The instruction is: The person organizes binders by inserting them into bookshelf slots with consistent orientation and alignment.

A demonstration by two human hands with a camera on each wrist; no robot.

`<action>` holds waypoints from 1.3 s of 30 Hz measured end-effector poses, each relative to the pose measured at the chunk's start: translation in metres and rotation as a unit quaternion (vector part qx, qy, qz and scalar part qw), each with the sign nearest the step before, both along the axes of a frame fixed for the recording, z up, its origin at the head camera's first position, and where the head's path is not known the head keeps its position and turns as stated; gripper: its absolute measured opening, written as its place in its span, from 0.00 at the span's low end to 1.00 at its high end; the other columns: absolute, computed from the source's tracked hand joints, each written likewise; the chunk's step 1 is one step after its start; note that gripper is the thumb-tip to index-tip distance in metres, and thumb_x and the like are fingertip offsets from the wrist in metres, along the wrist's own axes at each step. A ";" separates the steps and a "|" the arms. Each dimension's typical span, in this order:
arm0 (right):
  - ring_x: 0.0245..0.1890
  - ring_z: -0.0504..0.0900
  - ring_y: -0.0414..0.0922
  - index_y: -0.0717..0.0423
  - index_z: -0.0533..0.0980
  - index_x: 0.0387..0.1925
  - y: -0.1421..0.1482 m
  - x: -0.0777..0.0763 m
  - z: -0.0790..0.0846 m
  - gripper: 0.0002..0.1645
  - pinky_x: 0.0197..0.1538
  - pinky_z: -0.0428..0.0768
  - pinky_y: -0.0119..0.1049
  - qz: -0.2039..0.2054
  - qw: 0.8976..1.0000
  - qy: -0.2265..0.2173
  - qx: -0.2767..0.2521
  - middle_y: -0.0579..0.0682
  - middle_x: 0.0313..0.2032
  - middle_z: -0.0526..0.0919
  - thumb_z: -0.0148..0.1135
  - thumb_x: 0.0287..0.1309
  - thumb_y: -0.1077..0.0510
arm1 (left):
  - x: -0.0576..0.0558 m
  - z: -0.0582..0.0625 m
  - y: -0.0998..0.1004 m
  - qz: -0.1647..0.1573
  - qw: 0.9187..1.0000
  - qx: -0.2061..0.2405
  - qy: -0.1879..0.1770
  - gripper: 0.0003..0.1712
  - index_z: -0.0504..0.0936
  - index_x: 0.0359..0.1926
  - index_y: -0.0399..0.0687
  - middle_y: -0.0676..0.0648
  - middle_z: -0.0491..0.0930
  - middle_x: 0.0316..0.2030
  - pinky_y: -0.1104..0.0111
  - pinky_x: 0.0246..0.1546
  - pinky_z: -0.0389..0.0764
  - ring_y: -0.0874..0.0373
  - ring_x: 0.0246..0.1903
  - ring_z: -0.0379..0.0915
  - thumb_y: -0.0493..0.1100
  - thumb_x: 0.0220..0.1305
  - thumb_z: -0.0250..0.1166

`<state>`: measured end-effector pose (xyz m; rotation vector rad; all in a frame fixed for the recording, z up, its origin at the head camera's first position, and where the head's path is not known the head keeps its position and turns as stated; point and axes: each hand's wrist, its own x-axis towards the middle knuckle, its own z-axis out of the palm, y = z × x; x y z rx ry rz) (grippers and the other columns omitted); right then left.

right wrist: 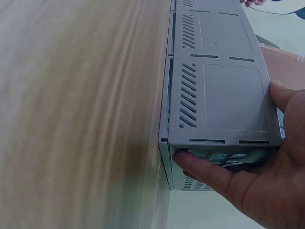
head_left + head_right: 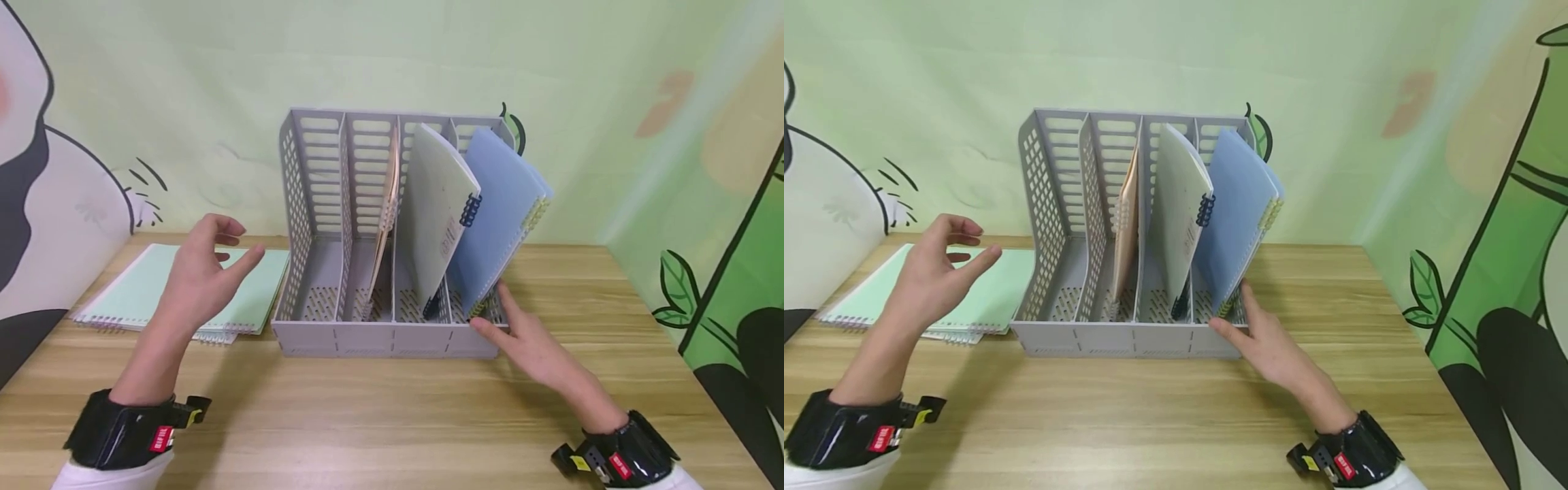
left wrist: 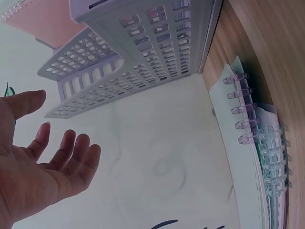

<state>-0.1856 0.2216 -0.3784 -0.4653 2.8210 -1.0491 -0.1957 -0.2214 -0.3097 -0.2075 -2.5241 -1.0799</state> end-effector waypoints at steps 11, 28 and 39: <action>0.69 0.56 0.63 0.64 0.32 0.76 -0.001 0.000 -0.001 0.53 0.67 0.56 0.50 0.005 1.000 0.005 0.001 0.64 0.72 0.43 0.47 0.73 0.38 | 0.002 -0.003 -0.010 -0.015 0.998 -0.022 -0.051 0.26 0.67 0.56 0.35 0.40 0.72 0.51 0.54 0.53 0.70 0.43 0.55 0.67 0.50 0.69 0.63; 0.71 0.51 0.61 0.63 0.32 0.76 0.000 0.000 -0.001 0.56 0.68 0.52 0.48 -0.003 1.000 -0.005 0.005 0.62 0.73 0.40 0.46 0.70 0.33 | 0.001 -0.011 -0.024 -0.046 0.990 -0.063 -0.117 0.30 0.67 0.59 0.34 0.39 0.70 0.56 0.50 0.52 0.68 0.39 0.58 0.65 0.54 0.70 0.60; 0.70 0.52 0.61 0.64 0.33 0.76 0.000 0.000 0.000 0.55 0.68 0.52 0.48 0.000 1.000 0.004 0.000 0.62 0.73 0.40 0.47 0.71 0.35 | -0.002 -0.014 -0.032 -0.073 0.980 -0.092 -0.159 0.30 0.68 0.59 0.37 0.40 0.68 0.58 0.49 0.55 0.65 0.38 0.61 0.61 0.56 0.70 0.60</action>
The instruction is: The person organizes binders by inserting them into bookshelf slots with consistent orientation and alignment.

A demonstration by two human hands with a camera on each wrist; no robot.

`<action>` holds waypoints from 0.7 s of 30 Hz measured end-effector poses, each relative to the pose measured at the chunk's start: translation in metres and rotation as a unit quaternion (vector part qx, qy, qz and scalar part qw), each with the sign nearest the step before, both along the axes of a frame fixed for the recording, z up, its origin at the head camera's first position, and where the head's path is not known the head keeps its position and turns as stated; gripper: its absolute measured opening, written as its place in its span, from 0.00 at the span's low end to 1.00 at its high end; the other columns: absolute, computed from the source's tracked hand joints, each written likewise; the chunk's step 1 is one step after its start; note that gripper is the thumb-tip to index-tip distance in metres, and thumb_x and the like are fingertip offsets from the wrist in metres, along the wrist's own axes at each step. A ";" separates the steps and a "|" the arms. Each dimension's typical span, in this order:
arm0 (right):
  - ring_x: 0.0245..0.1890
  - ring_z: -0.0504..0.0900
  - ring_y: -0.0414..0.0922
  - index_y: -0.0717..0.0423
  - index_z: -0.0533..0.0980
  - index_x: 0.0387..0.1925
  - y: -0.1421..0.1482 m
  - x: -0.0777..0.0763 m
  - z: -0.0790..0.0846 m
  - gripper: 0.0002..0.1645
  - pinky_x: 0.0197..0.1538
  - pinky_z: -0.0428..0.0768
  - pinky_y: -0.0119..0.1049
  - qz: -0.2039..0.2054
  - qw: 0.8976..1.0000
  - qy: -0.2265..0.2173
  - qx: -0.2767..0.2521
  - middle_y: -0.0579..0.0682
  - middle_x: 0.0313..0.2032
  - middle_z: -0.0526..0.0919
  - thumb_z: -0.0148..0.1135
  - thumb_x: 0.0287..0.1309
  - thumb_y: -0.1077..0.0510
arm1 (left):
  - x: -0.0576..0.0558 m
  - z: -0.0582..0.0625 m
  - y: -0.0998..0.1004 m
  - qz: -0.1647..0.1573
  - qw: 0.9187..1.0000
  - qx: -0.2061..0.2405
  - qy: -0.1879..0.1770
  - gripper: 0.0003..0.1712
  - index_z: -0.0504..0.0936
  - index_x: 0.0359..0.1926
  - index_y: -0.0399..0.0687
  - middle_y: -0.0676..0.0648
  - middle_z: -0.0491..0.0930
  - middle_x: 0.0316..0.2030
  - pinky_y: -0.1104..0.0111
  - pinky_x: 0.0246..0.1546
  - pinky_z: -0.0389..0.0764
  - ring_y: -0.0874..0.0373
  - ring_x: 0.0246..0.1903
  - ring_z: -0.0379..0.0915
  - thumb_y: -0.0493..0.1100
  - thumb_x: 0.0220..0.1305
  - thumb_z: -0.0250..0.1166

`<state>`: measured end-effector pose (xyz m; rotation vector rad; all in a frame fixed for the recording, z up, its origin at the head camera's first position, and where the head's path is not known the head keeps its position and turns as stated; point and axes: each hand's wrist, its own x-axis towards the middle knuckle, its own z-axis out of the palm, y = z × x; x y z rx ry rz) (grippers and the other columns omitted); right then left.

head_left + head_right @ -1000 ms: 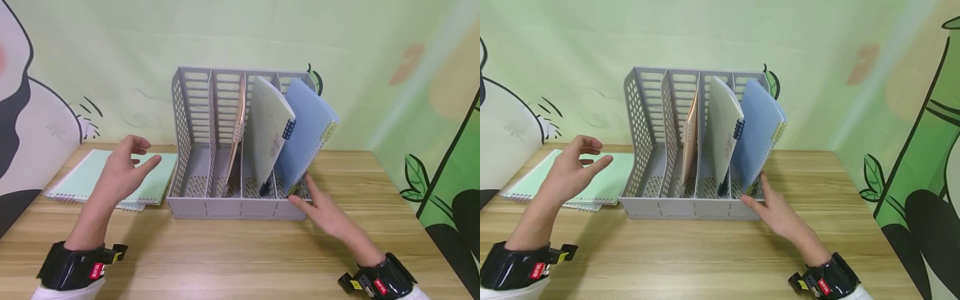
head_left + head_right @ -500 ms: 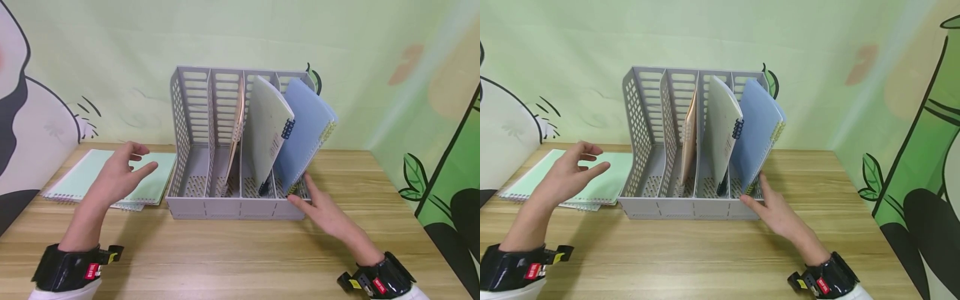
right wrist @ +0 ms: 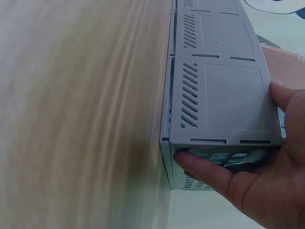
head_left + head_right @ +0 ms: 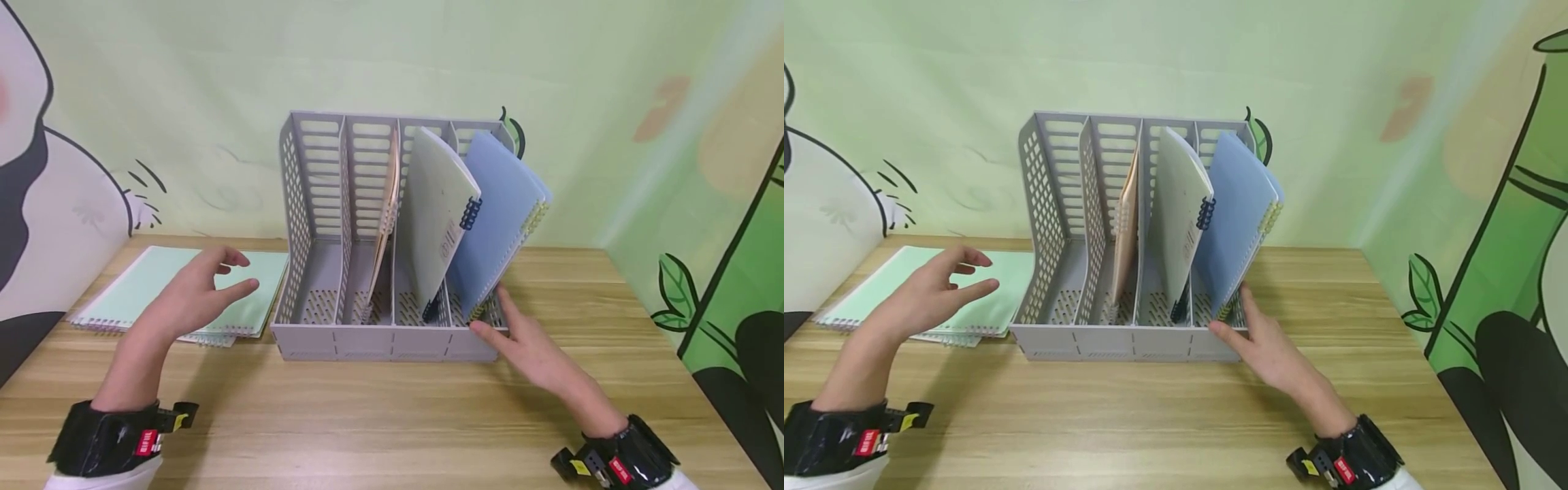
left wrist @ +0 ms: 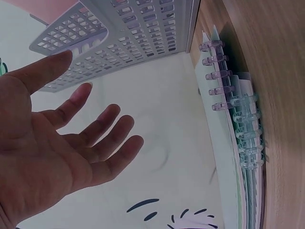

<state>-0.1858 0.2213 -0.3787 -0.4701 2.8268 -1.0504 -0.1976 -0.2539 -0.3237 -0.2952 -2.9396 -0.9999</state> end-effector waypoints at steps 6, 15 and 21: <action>0.71 0.52 0.61 0.65 0.33 0.76 0.000 0.000 -0.002 0.55 0.68 0.52 0.48 -0.001 1.000 -0.004 0.000 0.62 0.73 0.40 0.47 0.71 0.35 | -0.002 -0.004 -0.004 -0.008 1.000 -0.023 -0.012 0.27 0.70 0.58 0.38 0.38 0.69 0.58 0.48 0.54 0.65 0.37 0.60 0.61 0.53 0.69 0.62; 0.71 0.50 0.61 0.63 0.32 0.76 0.000 0.000 -0.002 0.55 0.68 0.51 0.48 0.001 1.000 -0.004 -0.002 0.62 0.73 0.39 0.46 0.71 0.34 | -0.006 -0.012 -0.010 -0.036 0.996 -0.059 -0.047 0.29 0.71 0.59 0.36 0.33 0.69 0.58 0.45 0.55 0.65 0.33 0.60 0.60 0.48 0.64 0.67; 0.71 0.49 0.60 0.63 0.32 0.76 0.000 -0.001 -0.002 0.55 0.68 0.51 0.47 0.001 1.000 -0.002 -0.002 0.61 0.73 0.38 0.46 0.71 0.35 | -0.005 -0.015 -0.012 -0.048 0.993 -0.080 -0.073 0.32 0.70 0.59 0.37 0.28 0.66 0.59 0.45 0.54 0.66 0.32 0.59 0.61 0.46 0.59 0.72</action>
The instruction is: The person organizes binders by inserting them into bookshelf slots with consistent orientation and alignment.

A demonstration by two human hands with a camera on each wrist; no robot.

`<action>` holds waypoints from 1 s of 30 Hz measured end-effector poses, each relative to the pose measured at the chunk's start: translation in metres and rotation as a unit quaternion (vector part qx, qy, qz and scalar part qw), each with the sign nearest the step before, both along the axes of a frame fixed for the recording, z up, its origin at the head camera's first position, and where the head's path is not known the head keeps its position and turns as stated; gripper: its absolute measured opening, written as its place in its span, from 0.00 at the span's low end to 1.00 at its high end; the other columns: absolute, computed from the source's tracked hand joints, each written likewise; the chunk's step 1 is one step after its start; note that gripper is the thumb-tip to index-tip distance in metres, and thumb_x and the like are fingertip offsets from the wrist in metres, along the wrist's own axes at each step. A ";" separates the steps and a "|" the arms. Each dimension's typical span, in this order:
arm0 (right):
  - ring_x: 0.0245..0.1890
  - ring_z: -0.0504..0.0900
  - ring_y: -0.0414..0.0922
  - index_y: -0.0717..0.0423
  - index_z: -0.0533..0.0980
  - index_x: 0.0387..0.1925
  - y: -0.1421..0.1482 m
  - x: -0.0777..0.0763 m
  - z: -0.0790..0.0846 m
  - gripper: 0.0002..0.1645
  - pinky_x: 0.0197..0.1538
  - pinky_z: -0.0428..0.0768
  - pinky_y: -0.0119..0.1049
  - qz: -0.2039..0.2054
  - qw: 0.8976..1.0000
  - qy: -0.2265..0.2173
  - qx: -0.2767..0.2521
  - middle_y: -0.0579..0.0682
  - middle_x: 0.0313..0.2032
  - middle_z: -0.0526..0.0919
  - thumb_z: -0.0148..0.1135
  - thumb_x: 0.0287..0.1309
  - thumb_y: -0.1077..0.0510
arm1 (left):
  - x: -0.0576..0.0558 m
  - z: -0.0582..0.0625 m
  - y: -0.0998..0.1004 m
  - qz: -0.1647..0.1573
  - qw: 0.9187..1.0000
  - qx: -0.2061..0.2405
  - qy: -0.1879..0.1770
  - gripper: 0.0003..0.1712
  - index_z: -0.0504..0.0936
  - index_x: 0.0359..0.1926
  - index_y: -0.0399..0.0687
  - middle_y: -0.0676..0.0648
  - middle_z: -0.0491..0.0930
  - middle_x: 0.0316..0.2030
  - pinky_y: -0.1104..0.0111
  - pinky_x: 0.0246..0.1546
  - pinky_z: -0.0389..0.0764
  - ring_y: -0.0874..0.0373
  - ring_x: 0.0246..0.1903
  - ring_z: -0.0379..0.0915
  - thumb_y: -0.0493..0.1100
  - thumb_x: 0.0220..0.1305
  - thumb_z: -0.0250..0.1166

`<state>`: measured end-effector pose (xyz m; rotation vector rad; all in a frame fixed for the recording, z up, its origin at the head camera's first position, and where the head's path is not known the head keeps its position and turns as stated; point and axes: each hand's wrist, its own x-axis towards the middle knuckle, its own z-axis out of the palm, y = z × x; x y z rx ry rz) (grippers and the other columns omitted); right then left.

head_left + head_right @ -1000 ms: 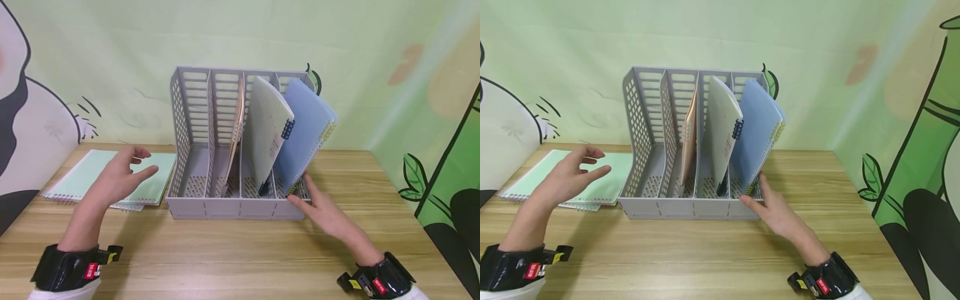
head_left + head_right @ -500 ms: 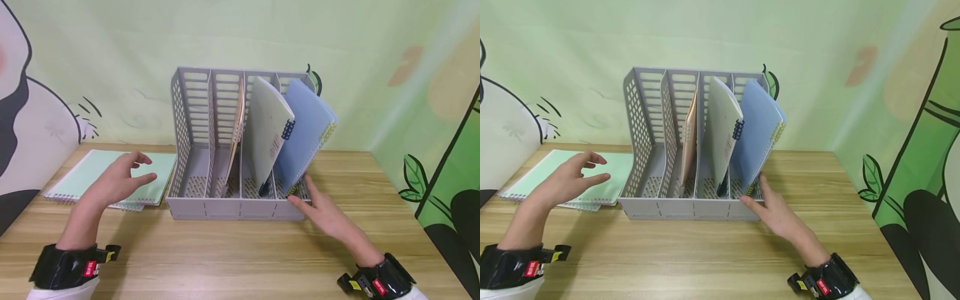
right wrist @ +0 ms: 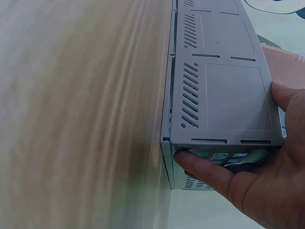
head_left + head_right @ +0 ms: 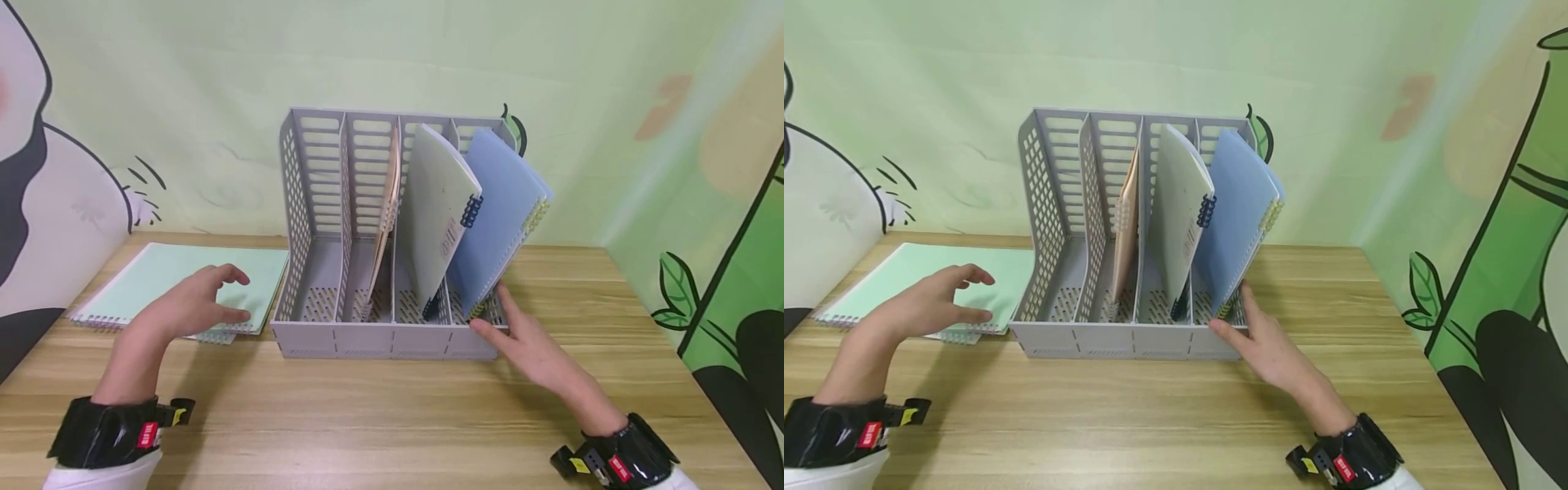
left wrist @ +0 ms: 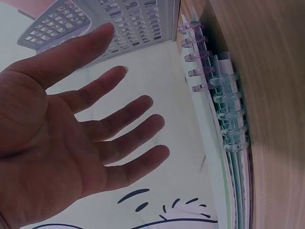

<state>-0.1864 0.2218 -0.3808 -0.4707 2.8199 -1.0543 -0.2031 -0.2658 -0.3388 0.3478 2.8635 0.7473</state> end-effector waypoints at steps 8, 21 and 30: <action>0.70 0.53 0.61 0.63 0.32 0.76 0.000 0.000 0.000 0.55 0.68 0.53 0.47 0.000 1.000 0.004 0.002 0.62 0.73 0.40 0.47 0.71 0.34 | 0.001 -0.003 -0.001 0.000 0.999 -0.025 -0.027 0.35 0.71 0.59 0.39 0.29 0.64 0.59 0.44 0.52 0.67 0.33 0.57 0.63 0.43 0.52 0.76; 0.69 0.56 0.63 0.66 0.33 0.75 -0.002 0.000 0.001 0.54 0.67 0.55 0.48 0.000 1.000 0.006 0.000 0.64 0.72 0.41 0.47 0.72 0.37 | -0.001 -0.014 -0.003 -0.004 0.998 -0.053 -0.030 0.37 0.72 0.58 0.36 0.28 0.63 0.59 0.44 0.51 0.68 0.34 0.55 0.64 0.38 0.48 0.77; 0.69 0.55 0.62 0.65 0.33 0.76 -0.001 0.000 0.001 0.55 0.68 0.54 0.47 -0.003 1.000 0.004 0.005 0.63 0.73 0.40 0.47 0.71 0.35 | -0.004 -0.019 -0.007 -0.005 0.998 -0.058 -0.040 0.40 0.71 0.59 0.35 0.28 0.63 0.60 0.41 0.55 0.64 0.29 0.59 0.60 0.37 0.44 0.77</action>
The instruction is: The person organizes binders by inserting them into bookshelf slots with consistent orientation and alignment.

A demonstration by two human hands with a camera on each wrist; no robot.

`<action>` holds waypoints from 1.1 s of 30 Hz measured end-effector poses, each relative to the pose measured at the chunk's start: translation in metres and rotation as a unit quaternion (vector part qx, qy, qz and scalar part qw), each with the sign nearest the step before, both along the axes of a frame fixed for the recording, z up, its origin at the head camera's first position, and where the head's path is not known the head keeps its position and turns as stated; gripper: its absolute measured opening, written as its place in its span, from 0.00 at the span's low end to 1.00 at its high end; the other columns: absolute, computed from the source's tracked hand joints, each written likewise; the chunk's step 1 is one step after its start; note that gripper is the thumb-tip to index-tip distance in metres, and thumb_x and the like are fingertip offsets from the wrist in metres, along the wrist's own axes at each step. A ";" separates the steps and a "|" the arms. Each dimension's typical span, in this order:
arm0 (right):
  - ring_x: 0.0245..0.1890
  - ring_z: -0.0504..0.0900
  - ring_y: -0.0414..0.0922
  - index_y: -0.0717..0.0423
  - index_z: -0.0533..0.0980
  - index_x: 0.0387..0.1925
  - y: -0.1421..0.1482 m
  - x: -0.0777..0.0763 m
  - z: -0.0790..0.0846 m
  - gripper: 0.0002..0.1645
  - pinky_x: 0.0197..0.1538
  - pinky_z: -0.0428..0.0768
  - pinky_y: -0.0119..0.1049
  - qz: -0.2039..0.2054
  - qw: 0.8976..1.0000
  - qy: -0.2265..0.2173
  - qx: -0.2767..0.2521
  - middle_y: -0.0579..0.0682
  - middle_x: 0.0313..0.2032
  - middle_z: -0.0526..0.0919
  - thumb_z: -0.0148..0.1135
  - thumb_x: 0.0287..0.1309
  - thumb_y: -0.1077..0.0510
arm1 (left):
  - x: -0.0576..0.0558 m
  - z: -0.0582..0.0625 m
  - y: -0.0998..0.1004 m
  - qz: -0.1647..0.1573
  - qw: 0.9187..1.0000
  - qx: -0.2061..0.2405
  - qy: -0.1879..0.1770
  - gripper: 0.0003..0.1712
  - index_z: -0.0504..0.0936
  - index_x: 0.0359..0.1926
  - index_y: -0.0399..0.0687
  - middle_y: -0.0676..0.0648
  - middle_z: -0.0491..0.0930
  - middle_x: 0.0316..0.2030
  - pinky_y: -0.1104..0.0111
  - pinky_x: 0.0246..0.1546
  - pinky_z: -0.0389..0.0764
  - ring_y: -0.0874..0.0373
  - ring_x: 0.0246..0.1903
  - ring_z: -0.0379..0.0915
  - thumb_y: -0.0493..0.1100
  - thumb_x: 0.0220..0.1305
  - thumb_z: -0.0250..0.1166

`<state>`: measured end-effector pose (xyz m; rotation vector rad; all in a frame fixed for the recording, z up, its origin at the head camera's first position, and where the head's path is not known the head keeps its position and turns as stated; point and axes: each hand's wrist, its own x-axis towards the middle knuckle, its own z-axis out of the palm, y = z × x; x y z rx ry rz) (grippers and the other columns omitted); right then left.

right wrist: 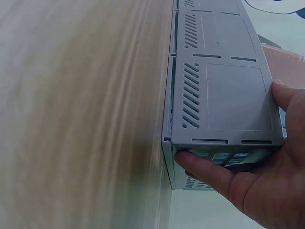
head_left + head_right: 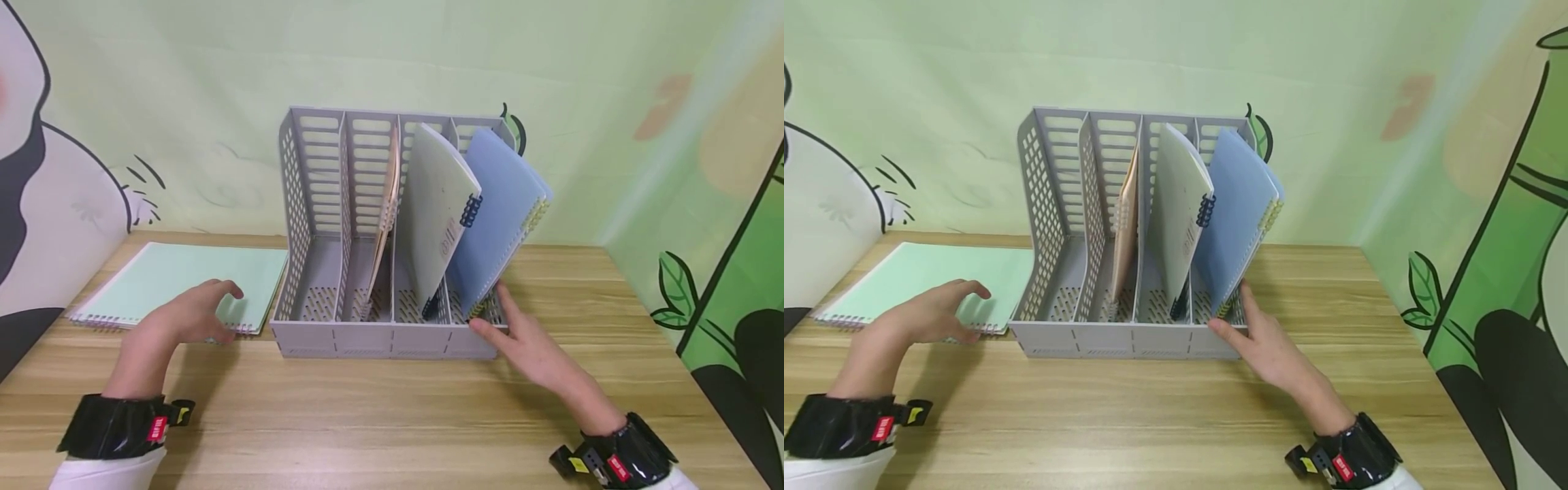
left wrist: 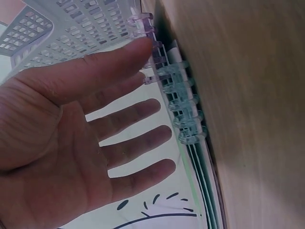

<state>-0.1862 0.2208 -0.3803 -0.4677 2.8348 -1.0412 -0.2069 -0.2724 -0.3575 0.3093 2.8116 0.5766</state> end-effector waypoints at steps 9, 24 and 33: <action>0.69 0.55 0.63 0.65 0.33 0.76 0.000 0.000 -0.001 0.54 0.67 0.55 0.48 0.001 1.000 0.001 0.001 0.64 0.73 0.41 0.47 0.72 0.37 | 0.000 -0.002 -0.003 0.020 0.999 -0.025 -0.009 0.44 0.69 0.62 0.33 0.25 0.61 0.60 0.41 0.53 0.65 0.28 0.58 0.60 0.38 0.43 0.78; 0.70 0.54 0.62 0.65 0.33 0.76 0.000 0.000 -0.002 0.55 0.68 0.54 0.47 0.000 1.000 -0.001 0.000 0.63 0.73 0.40 0.47 0.71 0.35 | 0.001 -0.004 -0.006 0.017 0.998 -0.057 -0.017 0.48 0.66 0.63 0.25 0.24 0.65 0.57 0.44 0.53 0.67 0.31 0.54 0.65 0.45 0.47 0.78; 0.70 0.54 0.62 0.63 0.31 0.76 0.001 0.000 -0.002 0.56 0.68 0.53 0.47 -0.001 1.000 -0.003 0.000 0.63 0.73 0.41 0.46 0.70 0.33 | 0.000 -0.006 -0.007 0.021 0.997 -0.065 -0.017 0.46 0.69 0.62 0.27 0.26 0.68 0.55 0.43 0.52 0.67 0.34 0.52 0.68 0.49 0.48 0.78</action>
